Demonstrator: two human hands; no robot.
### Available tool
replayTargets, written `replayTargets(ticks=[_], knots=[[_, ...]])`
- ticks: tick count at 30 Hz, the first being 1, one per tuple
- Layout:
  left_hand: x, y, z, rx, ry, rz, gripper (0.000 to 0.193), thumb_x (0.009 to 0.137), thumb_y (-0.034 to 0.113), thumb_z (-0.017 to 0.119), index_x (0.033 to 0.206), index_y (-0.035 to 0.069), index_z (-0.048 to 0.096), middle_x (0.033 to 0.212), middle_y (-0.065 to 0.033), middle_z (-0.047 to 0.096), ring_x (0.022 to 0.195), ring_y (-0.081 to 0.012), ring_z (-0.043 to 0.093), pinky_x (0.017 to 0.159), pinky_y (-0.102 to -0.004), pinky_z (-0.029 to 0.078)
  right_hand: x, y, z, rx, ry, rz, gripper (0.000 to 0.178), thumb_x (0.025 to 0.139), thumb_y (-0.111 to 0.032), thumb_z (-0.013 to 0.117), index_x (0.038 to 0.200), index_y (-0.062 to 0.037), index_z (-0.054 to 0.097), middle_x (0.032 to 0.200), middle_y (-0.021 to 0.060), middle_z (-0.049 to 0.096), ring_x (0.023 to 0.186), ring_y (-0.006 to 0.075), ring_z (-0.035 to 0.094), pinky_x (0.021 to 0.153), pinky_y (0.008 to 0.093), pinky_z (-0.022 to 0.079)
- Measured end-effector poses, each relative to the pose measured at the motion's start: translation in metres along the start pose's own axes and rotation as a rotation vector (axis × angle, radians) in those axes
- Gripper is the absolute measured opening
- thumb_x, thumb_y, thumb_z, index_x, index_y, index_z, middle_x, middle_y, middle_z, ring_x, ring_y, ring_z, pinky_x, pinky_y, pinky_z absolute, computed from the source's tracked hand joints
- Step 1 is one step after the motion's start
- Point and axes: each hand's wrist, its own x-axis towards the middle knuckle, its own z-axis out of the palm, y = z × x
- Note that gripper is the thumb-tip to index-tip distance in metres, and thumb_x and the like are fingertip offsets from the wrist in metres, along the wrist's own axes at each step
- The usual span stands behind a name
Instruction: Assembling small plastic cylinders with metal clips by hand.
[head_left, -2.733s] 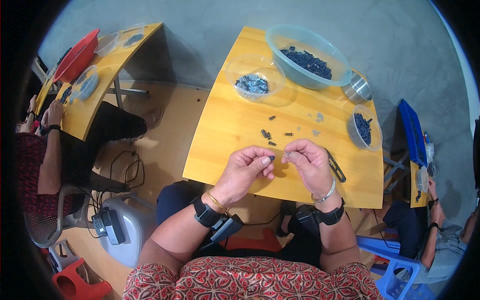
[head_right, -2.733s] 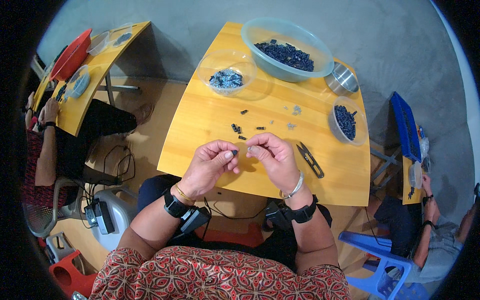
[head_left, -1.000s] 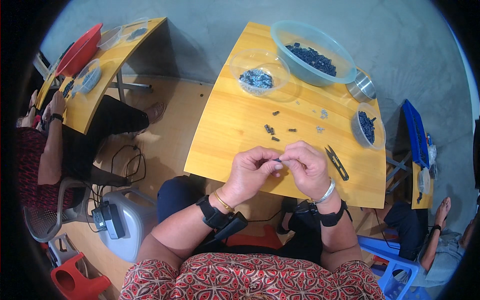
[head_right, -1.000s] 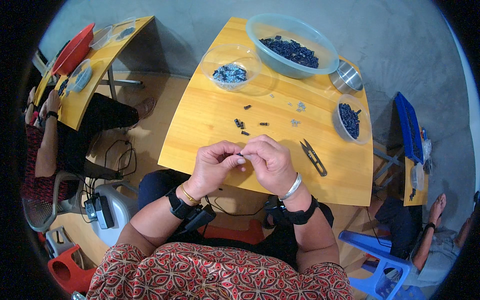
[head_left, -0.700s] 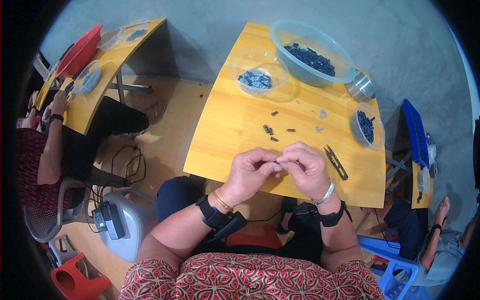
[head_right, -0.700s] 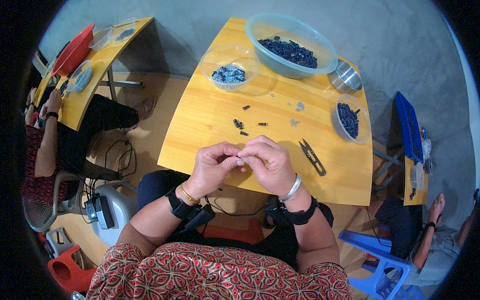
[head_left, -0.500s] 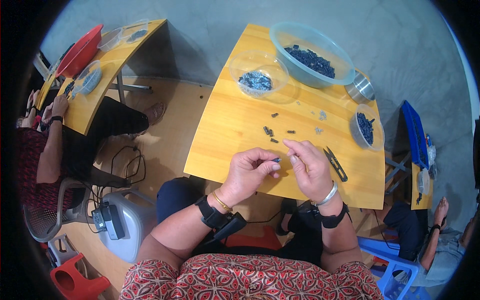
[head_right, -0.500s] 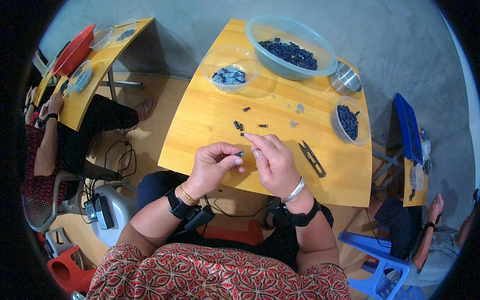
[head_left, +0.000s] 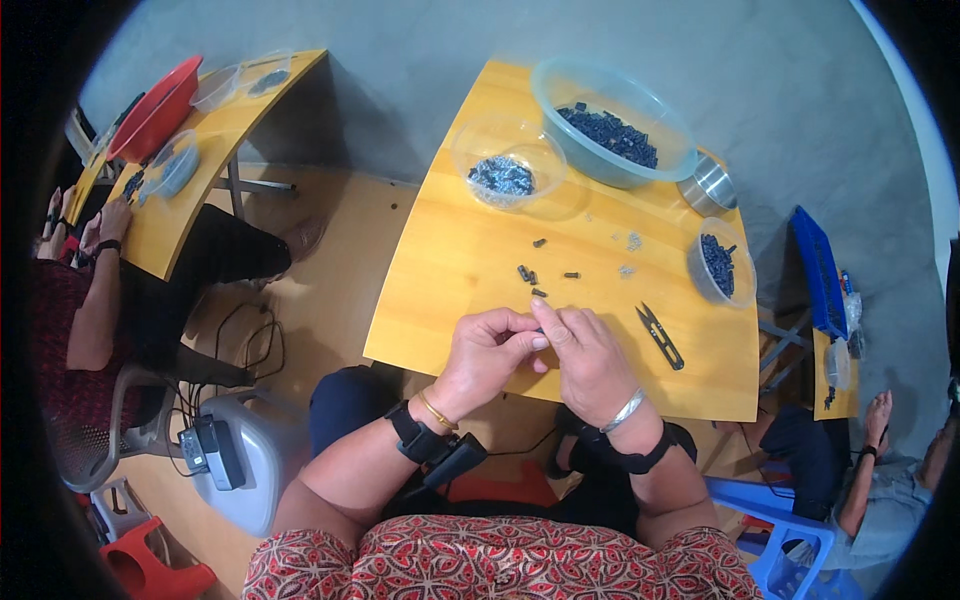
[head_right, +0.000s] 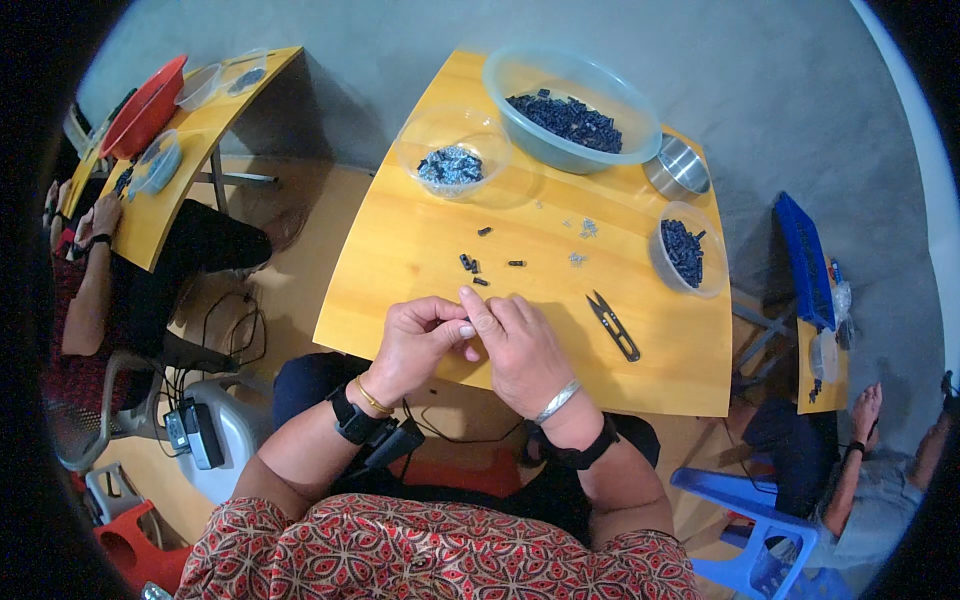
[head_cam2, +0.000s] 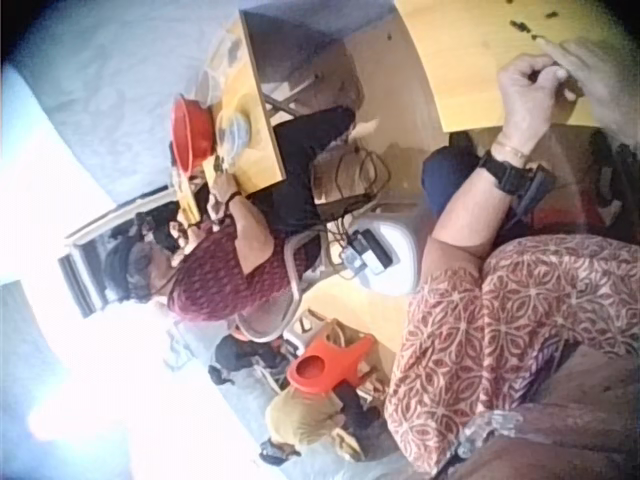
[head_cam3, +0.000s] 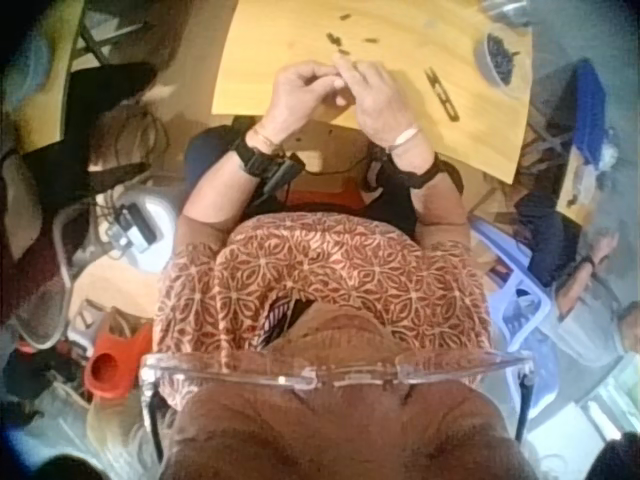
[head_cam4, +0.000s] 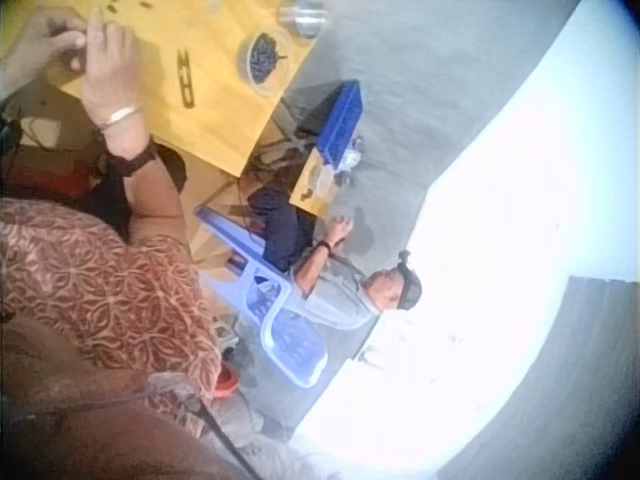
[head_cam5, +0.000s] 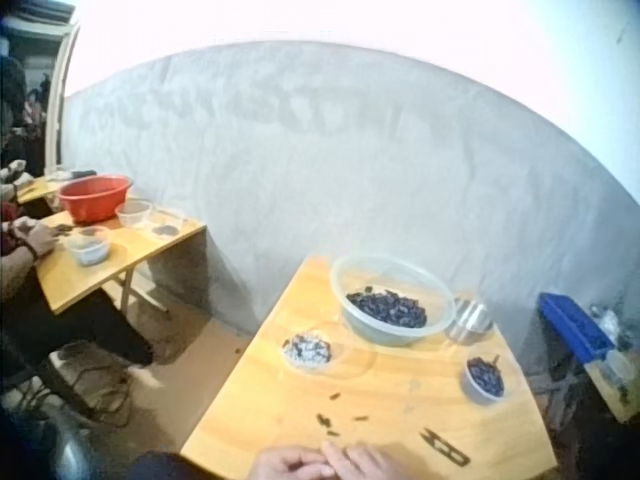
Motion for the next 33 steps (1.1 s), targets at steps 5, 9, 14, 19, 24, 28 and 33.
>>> replayTargets(ticks=[5, 9, 14, 19, 24, 28, 33], knots=[[0.004, -0.004, -0.002, -0.071, -0.036, 0.012, 0.007, 0.081, 0.001, 0.058, 0.086, -0.003, 0.06, 0.075, -0.0063, 0.061, 0.059, -0.0096, 0.057, 0.055, -0.0206, 0.047, 0.0, 0.007, 0.003, 0.057, 0.046, 0.045, 0.047, 0.07, 0.001, 0.051, 0.116, -0.0021, 0.048, 0.086, 0.014, 0.051, 0.08, 0.0303, 0.051, 0.069, 0.0376, 0.042], [0.003, -0.005, -0.005, 0.01, -0.077, 0.033, 0.011, 0.083, 0.0, 0.055, 0.091, -0.003, 0.06, 0.076, -0.0056, 0.06, 0.062, -0.0118, 0.057, 0.059, -0.0217, 0.048, 0.008, 0.036, -0.009, 0.089, 0.037, 0.223, 0.028, 0.075, 0.0, 0.048, 0.104, -0.0022, 0.053, 0.084, 0.0171, 0.053, 0.077, 0.0328, 0.054, 0.068, 0.0382, 0.043], [0.006, 0.0, -0.005, -0.032, -0.1, 0.042, 0.014, 0.085, 0.003, 0.052, 0.095, -0.002, 0.06, 0.075, -0.0042, 0.058, 0.064, -0.0105, 0.054, 0.061, -0.0211, 0.046, 0.021, 0.071, 0.002, 0.056, -0.003, 0.367, 0.012, 0.078, -0.005, 0.052, 0.09, -0.0031, 0.054, 0.084, 0.0165, 0.054, 0.076, 0.0335, 0.054, 0.071, 0.0384, 0.044], [0.003, 0.001, -0.009, -0.048, -0.093, -0.01, 0.015, 0.085, 0.001, 0.051, 0.098, -0.002, 0.058, 0.076, -0.0047, 0.057, 0.065, -0.011, 0.054, 0.063, -0.0222, 0.046, 0.034, 0.076, 0.008, -0.061, -0.118, 0.369, 0.01, 0.077, -0.008, 0.054, 0.086, -0.0049, 0.054, 0.087, 0.0157, 0.055, 0.08, 0.0336, 0.054, 0.074, 0.0399, 0.043], [0.008, 0.0, -0.01, -0.16, -0.059, -0.052, 0.015, 0.085, 0.001, 0.051, 0.098, -0.002, 0.058, 0.076, -0.0048, 0.056, 0.067, -0.0119, 0.054, 0.065, -0.0237, 0.047, 0.031, 0.07, 0.003, 0.191, -0.018, 0.393, 0.009, 0.077, -0.001, 0.053, 0.085, -0.0022, 0.052, 0.08, 0.0135, 0.057, 0.064, 0.0261, 0.057, 0.061, 0.03, 0.047], [0.009, -0.001, -0.016, -0.34, -0.052, -0.107, 0.015, 0.085, 0.002, 0.051, 0.099, -0.001, 0.057, 0.076, -0.0051, 0.056, 0.069, -0.0126, 0.054, 0.066, -0.0255, 0.048, 0.018, 0.043, 0.002, 0.688, 0.007, 0.498, 0.008, 0.079, 0.002, 0.053, 0.086, 0.0, 0.05, 0.074, 0.0077, 0.056, 0.059, 0.0135, 0.056, 0.055, 0.022, 0.045], [0.01, 0.0, -0.012, -0.357, -0.08, -0.098, 0.015, 0.086, 0.002, 0.05, 0.099, 0.0, 0.058, 0.077, -0.005, 0.056, 0.069, -0.0127, 0.055, 0.066, -0.0247, 0.049, 0.003, 0.03, 0.003, 1.046, 0.025, 0.447, 0.009, 0.082, 0.001, 0.053, 0.089, 0.0005, 0.048, 0.077, 0.0028, 0.054, 0.066, 0.0079, 0.054, 0.059, 0.0199, 0.046]])
